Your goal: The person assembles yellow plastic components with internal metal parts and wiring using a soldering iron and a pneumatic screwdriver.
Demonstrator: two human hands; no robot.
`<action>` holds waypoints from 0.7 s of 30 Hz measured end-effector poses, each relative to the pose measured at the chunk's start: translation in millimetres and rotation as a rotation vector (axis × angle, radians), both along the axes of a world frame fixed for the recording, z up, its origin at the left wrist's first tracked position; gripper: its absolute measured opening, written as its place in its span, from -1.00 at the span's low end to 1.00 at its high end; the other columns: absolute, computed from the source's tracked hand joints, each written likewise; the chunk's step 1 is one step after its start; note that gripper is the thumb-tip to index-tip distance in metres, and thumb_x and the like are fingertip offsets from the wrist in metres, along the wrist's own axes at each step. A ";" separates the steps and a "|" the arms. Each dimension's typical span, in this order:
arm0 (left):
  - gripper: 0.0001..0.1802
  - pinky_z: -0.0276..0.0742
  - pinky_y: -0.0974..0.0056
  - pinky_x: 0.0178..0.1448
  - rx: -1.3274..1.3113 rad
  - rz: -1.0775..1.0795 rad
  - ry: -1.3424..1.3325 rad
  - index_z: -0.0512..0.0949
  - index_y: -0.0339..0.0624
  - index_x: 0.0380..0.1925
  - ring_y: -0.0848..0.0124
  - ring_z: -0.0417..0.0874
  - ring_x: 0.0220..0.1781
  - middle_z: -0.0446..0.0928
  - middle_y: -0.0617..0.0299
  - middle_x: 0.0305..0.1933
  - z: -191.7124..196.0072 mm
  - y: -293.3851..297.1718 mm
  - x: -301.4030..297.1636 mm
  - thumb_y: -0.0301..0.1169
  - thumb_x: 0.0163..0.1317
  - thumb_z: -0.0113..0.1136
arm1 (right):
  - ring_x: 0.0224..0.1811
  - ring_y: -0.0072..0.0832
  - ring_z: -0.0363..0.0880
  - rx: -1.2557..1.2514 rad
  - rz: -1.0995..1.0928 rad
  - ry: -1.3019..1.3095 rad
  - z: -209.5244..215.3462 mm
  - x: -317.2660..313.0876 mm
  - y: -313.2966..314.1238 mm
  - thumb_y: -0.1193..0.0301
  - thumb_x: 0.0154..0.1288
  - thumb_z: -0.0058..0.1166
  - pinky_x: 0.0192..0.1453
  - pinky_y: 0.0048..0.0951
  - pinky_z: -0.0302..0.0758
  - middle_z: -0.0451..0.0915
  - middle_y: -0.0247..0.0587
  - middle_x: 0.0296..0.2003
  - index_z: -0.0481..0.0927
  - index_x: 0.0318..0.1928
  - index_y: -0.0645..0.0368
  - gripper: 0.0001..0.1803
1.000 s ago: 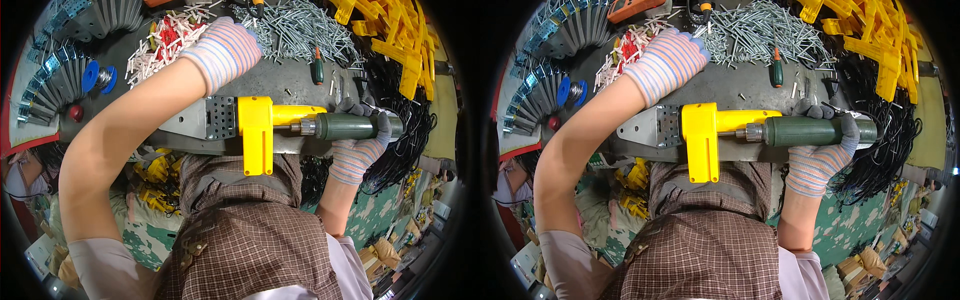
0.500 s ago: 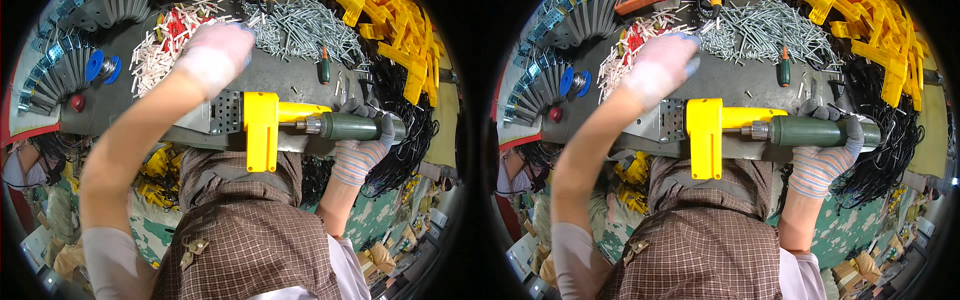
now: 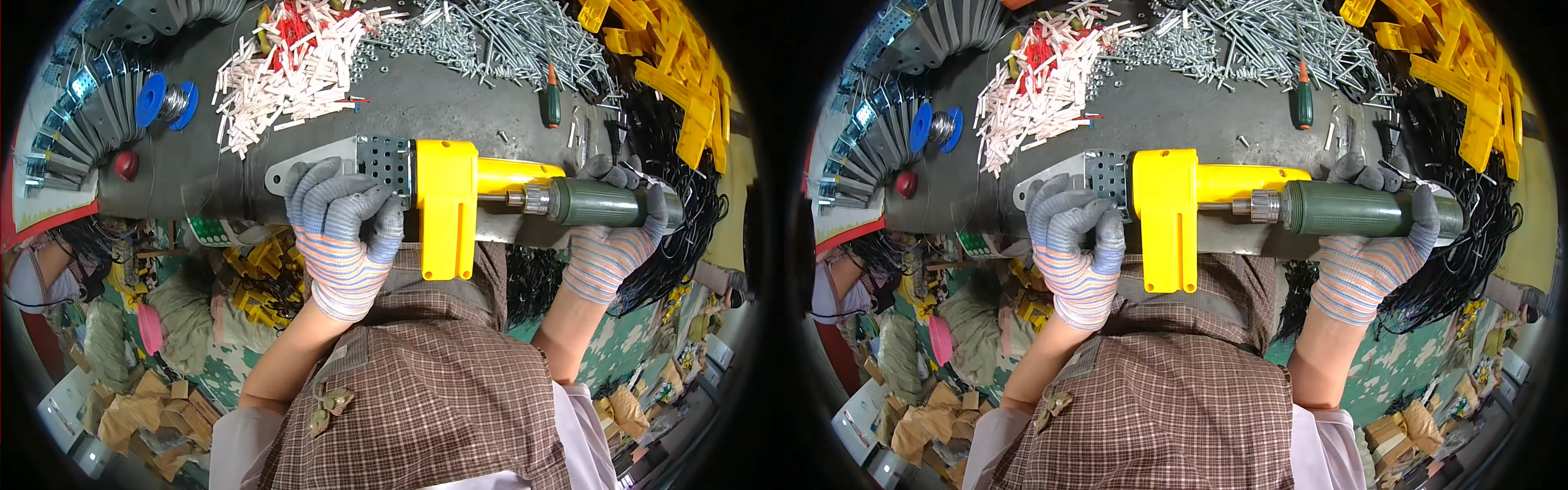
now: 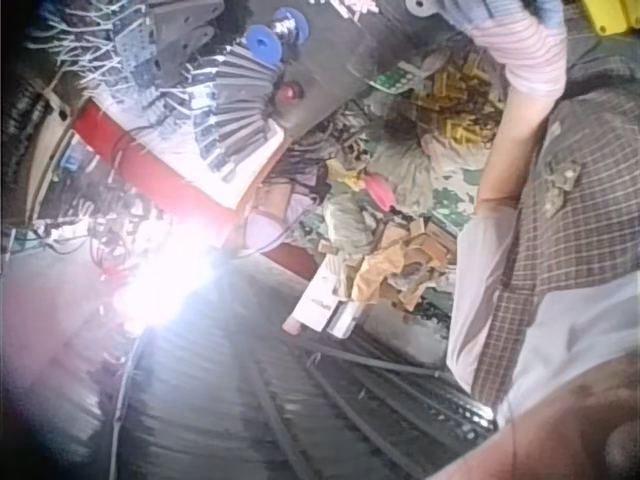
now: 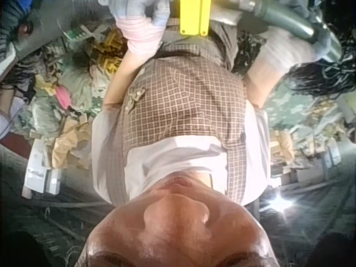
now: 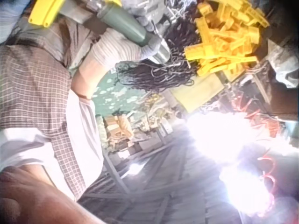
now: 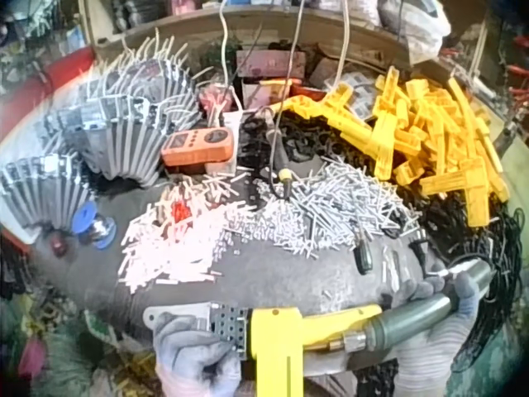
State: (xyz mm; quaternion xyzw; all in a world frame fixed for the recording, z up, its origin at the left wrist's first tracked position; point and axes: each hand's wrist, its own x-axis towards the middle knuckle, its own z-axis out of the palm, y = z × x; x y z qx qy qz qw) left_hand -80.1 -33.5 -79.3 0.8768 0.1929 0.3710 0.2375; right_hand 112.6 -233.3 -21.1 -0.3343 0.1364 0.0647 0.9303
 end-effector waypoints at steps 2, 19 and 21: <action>-0.78 0.23 -0.15 0.39 -0.003 -0.014 -0.013 0.58 0.05 -0.31 0.10 0.51 0.09 0.52 0.27 -0.16 -1.2 -0.5 -0.3 -0.31 0.04 0.42 | -0.38 -0.19 0.60 -0.011 0.011 -0.026 -0.9 0.0 -0.8 0.28 0.12 0.29 -0.04 -0.01 0.62 0.59 -0.09 -0.41 0.51 -0.27 0.19 -0.70; -0.76 0.32 -0.06 0.24 0.066 -0.113 -0.094 0.59 0.02 -0.21 0.21 0.59 -0.04 0.53 0.28 -0.12 -8.5 2.0 1.1 -0.36 0.10 0.37 | -0.37 -0.30 0.48 0.255 0.101 -0.033 -5.7 -2.1 -3.8 0.33 0.07 0.25 0.09 -0.03 0.43 0.49 -0.21 -0.44 0.48 -0.38 0.12 -0.78; -0.75 0.33 -0.04 0.24 0.048 -0.112 -0.076 0.60 0.01 -0.19 0.20 0.59 -0.03 0.54 0.27 -0.11 -6.3 2.1 0.6 -0.36 0.11 0.37 | -0.37 -0.30 0.48 0.262 0.109 -0.038 -5.5 -2.0 -3.7 0.33 0.07 0.25 0.09 -0.05 0.43 0.49 -0.21 -0.44 0.48 -0.38 0.12 -0.78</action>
